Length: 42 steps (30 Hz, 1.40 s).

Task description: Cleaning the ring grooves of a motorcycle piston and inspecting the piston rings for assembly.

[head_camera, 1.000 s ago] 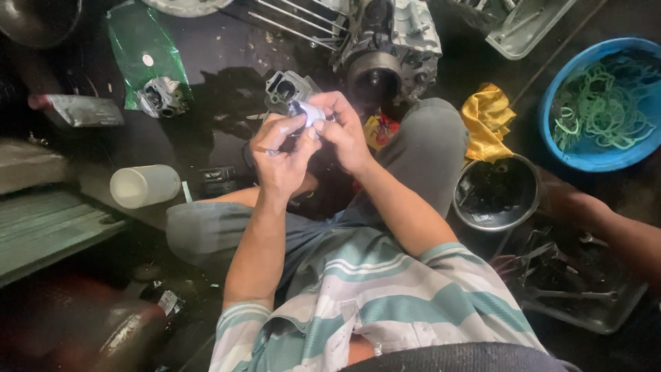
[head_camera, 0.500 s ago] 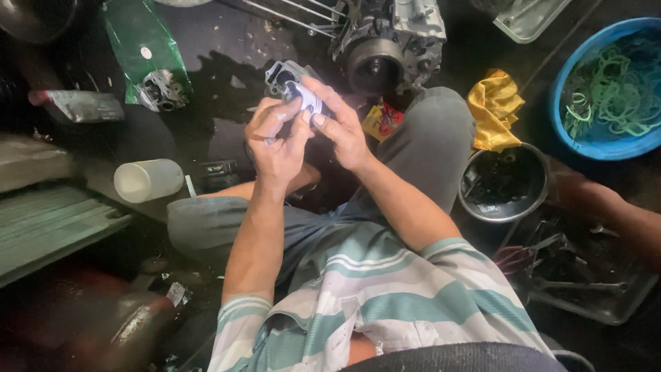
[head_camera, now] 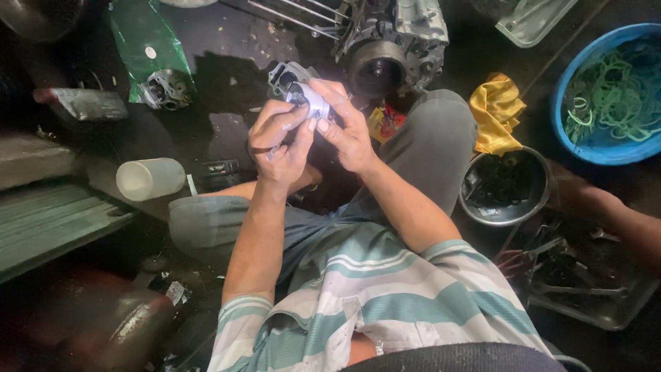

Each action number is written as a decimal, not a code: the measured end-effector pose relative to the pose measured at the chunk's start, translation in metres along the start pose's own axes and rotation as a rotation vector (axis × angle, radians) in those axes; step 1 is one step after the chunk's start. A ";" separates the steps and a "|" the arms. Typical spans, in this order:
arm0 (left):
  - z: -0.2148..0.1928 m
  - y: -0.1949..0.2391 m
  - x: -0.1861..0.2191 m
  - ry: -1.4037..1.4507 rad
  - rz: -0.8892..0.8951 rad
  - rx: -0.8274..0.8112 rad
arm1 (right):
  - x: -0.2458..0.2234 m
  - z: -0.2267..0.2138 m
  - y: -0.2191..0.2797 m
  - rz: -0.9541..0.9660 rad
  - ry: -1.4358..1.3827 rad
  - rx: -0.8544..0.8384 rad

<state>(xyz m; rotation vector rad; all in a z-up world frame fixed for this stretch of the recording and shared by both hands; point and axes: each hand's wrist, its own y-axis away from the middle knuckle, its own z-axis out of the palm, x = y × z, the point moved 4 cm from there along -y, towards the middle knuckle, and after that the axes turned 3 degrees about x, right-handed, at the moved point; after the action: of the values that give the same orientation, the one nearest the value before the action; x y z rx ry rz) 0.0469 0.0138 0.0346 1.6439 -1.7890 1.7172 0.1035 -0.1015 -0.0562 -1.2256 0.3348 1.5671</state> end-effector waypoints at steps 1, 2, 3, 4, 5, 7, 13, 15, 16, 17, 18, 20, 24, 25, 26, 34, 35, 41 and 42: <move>-0.001 0.000 -0.002 0.029 -0.033 -0.015 | -0.001 0.000 0.000 0.000 0.007 0.003; -0.001 0.001 -0.004 0.057 -0.065 -0.029 | -0.003 -0.001 0.000 -0.001 0.013 0.007; -0.002 0.004 -0.009 0.057 -0.063 -0.028 | -0.002 0.000 0.000 -0.003 0.013 0.005; -0.003 0.008 -0.016 0.151 -0.118 0.000 | -0.001 0.000 0.001 -0.014 0.022 0.011; -0.004 0.012 -0.023 0.244 -0.175 0.028 | 0.000 0.001 0.001 -0.023 0.031 0.017; -0.004 0.019 -0.032 0.245 -0.214 0.035 | -0.004 0.003 -0.001 -0.031 0.067 0.019; 0.000 0.046 -0.066 0.473 -0.610 0.101 | -0.017 0.005 -0.006 -0.065 0.176 -0.029; 0.002 0.055 -0.078 0.580 -0.680 0.130 | -0.018 0.005 -0.007 -0.063 0.184 -0.031; 0.002 0.056 -0.079 0.594 -0.680 0.134 | -0.019 0.005 -0.008 -0.068 0.206 -0.036; 0.003 0.057 -0.080 0.608 -0.681 0.137 | -0.020 0.005 -0.009 -0.073 0.228 -0.039; 0.003 0.056 -0.078 0.609 -0.682 0.135 | -0.017 0.005 -0.007 -0.073 0.230 -0.037; 0.004 0.056 -0.074 0.628 -0.711 0.141 | -0.012 0.002 -0.004 -0.098 0.252 -0.022; 0.011 0.058 -0.071 0.667 -0.700 0.165 | -0.019 -0.002 -0.007 -0.077 0.291 -0.011; 0.012 0.056 -0.068 0.677 -0.685 0.172 | -0.016 -0.005 -0.006 -0.057 0.285 -0.005; 0.014 0.054 -0.064 0.686 -0.670 0.179 | -0.014 -0.008 -0.005 -0.038 0.279 0.002; 0.049 0.044 -0.040 0.734 -0.647 0.115 | -0.066 -0.037 -0.018 0.019 0.327 -0.029; 0.058 0.044 -0.040 0.750 -0.674 0.080 | -0.072 -0.046 -0.016 0.018 0.373 0.010; 0.070 0.033 -0.030 0.427 -0.814 -0.166 | -0.087 -0.121 0.004 0.005 0.556 0.194; 0.066 0.042 -0.032 0.443 -0.811 -0.182 | -0.090 -0.132 0.005 0.001 0.574 0.207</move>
<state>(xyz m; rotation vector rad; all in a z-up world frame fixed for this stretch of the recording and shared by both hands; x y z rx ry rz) 0.0633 -0.0310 -0.0355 1.4538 -0.8596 1.3329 0.1594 -0.2502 -0.0406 -1.4899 0.8427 1.1210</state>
